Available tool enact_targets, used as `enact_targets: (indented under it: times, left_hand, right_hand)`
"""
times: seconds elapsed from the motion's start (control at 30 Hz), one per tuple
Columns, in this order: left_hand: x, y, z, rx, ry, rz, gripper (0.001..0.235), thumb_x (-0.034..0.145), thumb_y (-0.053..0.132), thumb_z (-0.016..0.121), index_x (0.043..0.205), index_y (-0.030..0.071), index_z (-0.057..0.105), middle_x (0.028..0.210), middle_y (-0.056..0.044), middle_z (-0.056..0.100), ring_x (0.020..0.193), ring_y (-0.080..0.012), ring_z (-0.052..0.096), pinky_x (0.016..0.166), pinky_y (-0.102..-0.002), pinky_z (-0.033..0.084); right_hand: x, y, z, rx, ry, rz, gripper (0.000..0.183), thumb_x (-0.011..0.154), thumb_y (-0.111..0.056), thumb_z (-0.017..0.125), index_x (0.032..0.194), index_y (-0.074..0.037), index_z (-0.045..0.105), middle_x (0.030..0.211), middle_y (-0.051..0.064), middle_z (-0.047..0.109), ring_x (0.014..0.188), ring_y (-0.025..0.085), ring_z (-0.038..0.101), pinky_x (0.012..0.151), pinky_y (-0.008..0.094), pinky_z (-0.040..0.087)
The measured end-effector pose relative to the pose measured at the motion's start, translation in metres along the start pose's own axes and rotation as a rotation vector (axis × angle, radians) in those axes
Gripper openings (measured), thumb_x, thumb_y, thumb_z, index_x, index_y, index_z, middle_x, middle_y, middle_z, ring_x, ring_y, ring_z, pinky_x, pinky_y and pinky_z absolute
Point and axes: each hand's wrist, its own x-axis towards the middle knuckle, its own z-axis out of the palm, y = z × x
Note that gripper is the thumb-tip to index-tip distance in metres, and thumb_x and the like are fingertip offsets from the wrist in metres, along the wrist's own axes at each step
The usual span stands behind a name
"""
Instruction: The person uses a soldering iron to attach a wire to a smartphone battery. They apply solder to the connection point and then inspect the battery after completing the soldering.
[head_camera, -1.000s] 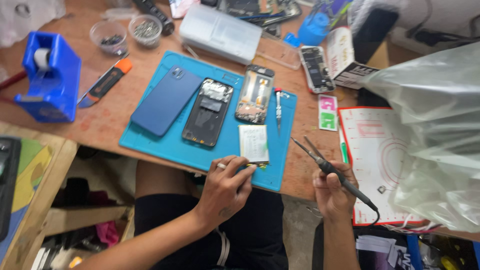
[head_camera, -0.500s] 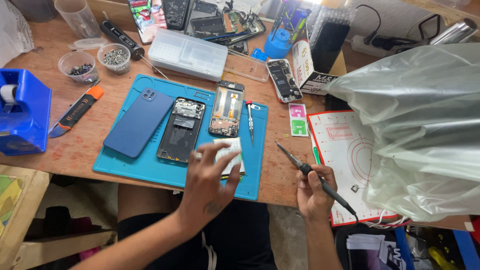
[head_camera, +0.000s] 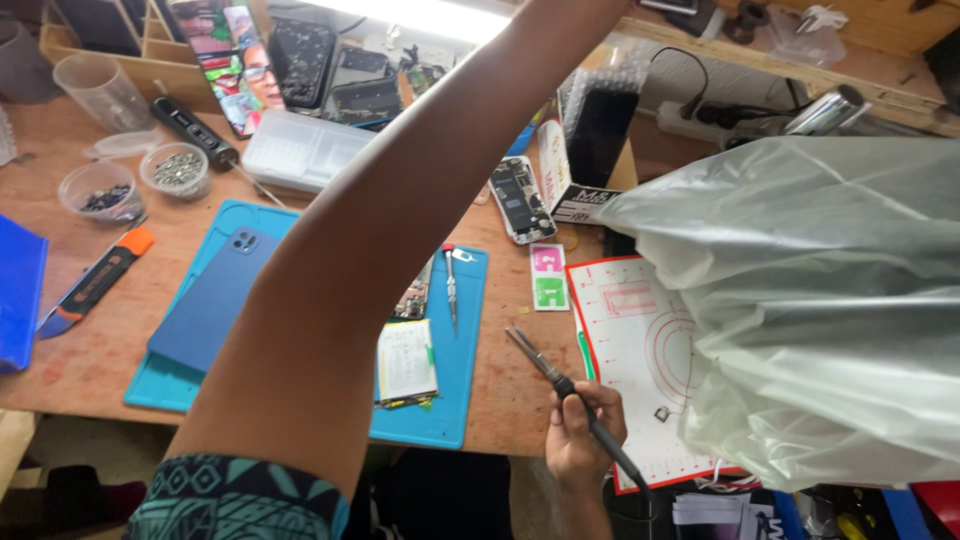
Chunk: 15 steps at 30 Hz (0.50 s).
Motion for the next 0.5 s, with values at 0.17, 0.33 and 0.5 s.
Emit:
enact_targets:
  times: [0.17,0.33,0.5]
  left_hand:
    - [0.015,0.008,0.036,0.079,-0.133,-0.12,0.025,0.102,0.023,0.066,0.114,0.001,0.062,0.092,-0.013,0.065,0.083,-0.0246,0.063,0.078,-0.036,0.054]
    - [0.031,0.007,0.055,0.067,-0.176,-0.17,0.029,0.101,0.027,0.066,0.112,0.0,0.062,0.091,-0.013,0.067,0.081,-0.0222,0.065,0.077,-0.035,0.055]
    - [0.032,0.011,0.054,0.004,-0.168,-0.177,0.033,0.1,0.031,0.066,0.11,-0.001,0.062,0.09,-0.013,0.069,0.08,-0.0199,0.067,0.076,-0.033,0.056]
  right_hand:
    - [0.001,-0.002,0.003,0.015,-0.041,-0.037,0.021,0.096,-0.003,0.072,0.114,0.0,0.062,0.093,0.009,0.059,0.08,0.019,0.057,0.064,0.029,0.046]
    - [0.0,-0.003,0.002,-0.02,-0.035,-0.032,0.021,0.095,-0.003,0.07,0.114,0.0,0.062,0.092,0.011,0.06,0.079,0.019,0.056,0.064,0.029,0.045]
    - [0.0,-0.005,0.003,-0.016,-0.033,-0.034,0.021,0.095,-0.003,0.071,0.114,0.0,0.062,0.094,0.011,0.06,0.082,0.019,0.057,0.066,0.029,0.046]
